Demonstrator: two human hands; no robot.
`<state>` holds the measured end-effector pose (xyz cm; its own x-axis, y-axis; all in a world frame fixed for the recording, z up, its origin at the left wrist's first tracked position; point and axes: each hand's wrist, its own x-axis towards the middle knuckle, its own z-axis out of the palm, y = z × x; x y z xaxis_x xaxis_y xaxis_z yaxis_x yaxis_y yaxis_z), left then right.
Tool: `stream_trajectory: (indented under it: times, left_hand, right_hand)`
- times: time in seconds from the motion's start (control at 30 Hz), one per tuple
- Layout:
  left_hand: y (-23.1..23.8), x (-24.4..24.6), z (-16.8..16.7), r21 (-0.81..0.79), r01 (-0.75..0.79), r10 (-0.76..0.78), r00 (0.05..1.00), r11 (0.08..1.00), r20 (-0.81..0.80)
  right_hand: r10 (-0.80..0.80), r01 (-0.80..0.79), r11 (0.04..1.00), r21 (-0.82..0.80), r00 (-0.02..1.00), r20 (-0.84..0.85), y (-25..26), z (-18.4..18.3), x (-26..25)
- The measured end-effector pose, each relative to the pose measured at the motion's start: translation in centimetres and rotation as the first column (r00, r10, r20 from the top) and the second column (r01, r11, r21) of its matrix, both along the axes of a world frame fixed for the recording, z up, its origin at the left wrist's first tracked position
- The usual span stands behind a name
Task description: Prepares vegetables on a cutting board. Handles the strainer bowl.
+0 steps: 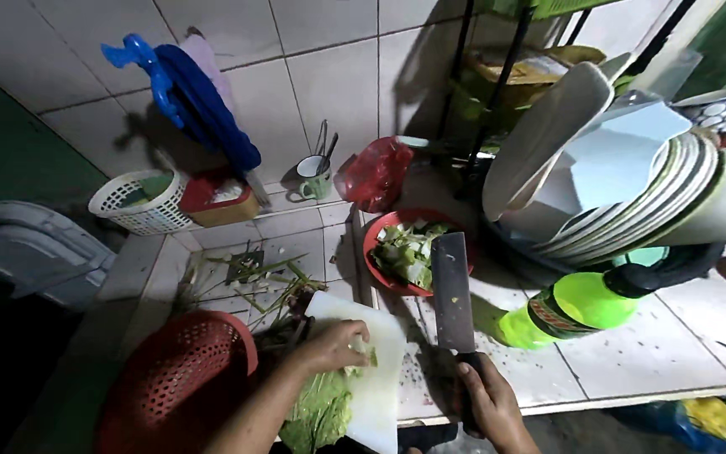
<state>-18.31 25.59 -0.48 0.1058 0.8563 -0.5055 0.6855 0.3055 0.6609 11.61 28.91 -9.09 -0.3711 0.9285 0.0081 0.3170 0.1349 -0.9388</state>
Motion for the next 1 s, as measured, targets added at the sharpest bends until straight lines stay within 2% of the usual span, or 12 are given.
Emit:
stream_trajectory:
  times: [0.1,0.17,0.27,0.37,0.43,0.5,0.6,0.67,0.73,0.8,0.9,1.0]
  left_hand:
    - [2.6,-0.5,1.5,0.031,-0.115,0.109,0.985,0.993,0.137]
    - [5.8,-0.4,2.9,0.129,-0.184,0.166,0.976,0.974,0.142]
    - [11.1,1.2,5.3,0.279,-0.351,0.301,0.931,0.894,0.205]
    - [15.3,2.1,5.5,0.346,-0.423,0.385,0.906,0.837,0.176]
    - [15.8,2.1,5.8,0.331,-0.424,0.395,0.906,0.843,0.154]
    - [13.7,1.8,6.9,0.369,-0.396,0.363,0.918,0.841,0.159]
    - [6.4,1.3,8.0,0.479,-0.269,0.285,0.958,0.835,0.042]
    - [-0.4,1.7,7.4,0.423,-0.214,0.299,0.943,0.881,-0.145]
    - [-6.4,1.9,4.9,0.29,-0.203,0.292,0.906,0.935,-0.306]
    - [-10.8,2.3,2.0,0.212,-0.246,0.314,0.859,0.946,-0.404]
    - [-14.0,3.1,-0.8,0.211,-0.304,0.369,0.807,0.929,-0.462]
    - [-14.5,3.4,-1.9,0.207,-0.315,0.376,0.812,0.926,-0.446]
  right_hand:
    - [-0.002,0.002,1.0,-0.001,1.0,-0.017,0.0,0.0,0.0]
    - [0.002,-0.002,1.0,-0.004,1.0,-0.012,0.0,0.0,0.0]
    - [-0.008,0.008,1.0,-0.014,1.0,-0.008,0.0,0.3,-0.1]
    - [-0.026,0.026,1.0,-0.016,1.0,-0.008,-0.1,0.1,-0.1]
    - [-0.047,0.047,0.999,0.017,0.999,0.021,-0.2,-0.1,0.0]
    - [-0.056,0.055,0.998,0.029,0.998,0.022,-0.2,0.1,0.0]
    - [-0.043,0.043,0.999,0.03,0.999,0.001,-0.1,0.0,0.1]
    - [-0.027,0.027,0.999,0.028,0.999,0.018,-0.1,-0.1,0.2]
    - [-0.01,0.01,1.0,0.015,1.0,0.028,0.0,-0.2,0.3]
    - [0.004,-0.005,1.0,0.013,0.999,0.038,0.1,-0.1,0.3]
    - [0.011,-0.011,1.0,-0.024,1.0,0.025,0.1,0.1,0.2]
    - [0.01,-0.01,0.999,-0.035,1.0,0.017,0.1,0.1,0.2]
